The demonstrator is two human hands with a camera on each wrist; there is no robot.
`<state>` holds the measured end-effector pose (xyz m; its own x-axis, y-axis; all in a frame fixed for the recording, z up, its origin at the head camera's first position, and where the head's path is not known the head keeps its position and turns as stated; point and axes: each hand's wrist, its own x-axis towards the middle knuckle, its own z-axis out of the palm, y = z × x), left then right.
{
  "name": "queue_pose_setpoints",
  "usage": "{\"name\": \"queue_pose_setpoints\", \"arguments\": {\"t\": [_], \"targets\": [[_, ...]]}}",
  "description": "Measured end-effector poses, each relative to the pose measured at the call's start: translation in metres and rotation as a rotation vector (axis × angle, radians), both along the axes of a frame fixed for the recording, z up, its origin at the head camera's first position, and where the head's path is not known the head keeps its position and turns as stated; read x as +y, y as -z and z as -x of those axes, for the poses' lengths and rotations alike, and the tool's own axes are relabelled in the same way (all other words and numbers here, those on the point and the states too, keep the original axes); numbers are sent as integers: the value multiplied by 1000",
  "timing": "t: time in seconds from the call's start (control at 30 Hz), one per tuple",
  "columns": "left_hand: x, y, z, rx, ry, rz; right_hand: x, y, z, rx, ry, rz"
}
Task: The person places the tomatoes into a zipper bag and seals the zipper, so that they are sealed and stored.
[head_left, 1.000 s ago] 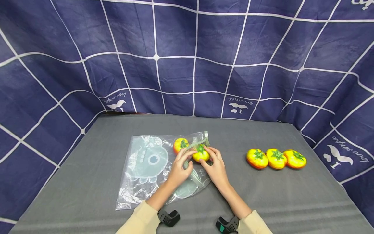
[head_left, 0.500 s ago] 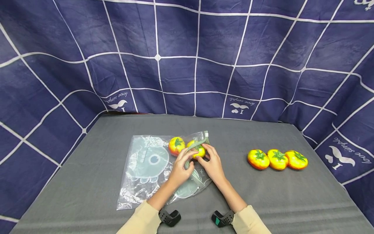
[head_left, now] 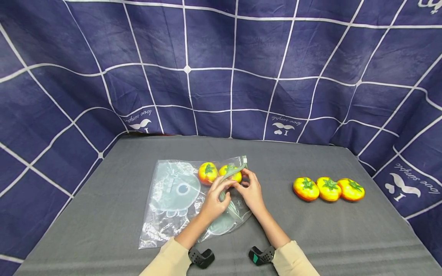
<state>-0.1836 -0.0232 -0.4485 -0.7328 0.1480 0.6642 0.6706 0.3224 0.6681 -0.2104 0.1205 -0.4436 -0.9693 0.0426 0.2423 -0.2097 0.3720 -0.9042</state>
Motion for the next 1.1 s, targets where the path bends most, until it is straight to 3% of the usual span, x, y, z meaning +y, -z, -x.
{"name": "queue_pose_setpoints", "arguments": {"t": [0.1, 0.3, 0.47, 0.57, 0.83, 1.1], "targets": [[0, 0, 0, 0, 10, -4, 0, -1, 0, -8, -2, 11], [0, 0, 0, -30, 30, -5, -6, -21, -11, -34, -53, 92], [0, 0, 1, -8, 35, -4, -1, -5, -2, -18, -77, 101], [1, 0, 0, -31, 23, 2, 2, 0, 0, -30, -86, 81], [1, 0, -2, -110, -5, 5, 7, -3, -2, -48, -122, 79], [1, 0, -1, -110, -13, 3, 22, -12, -4, -60, -98, 89]]}}
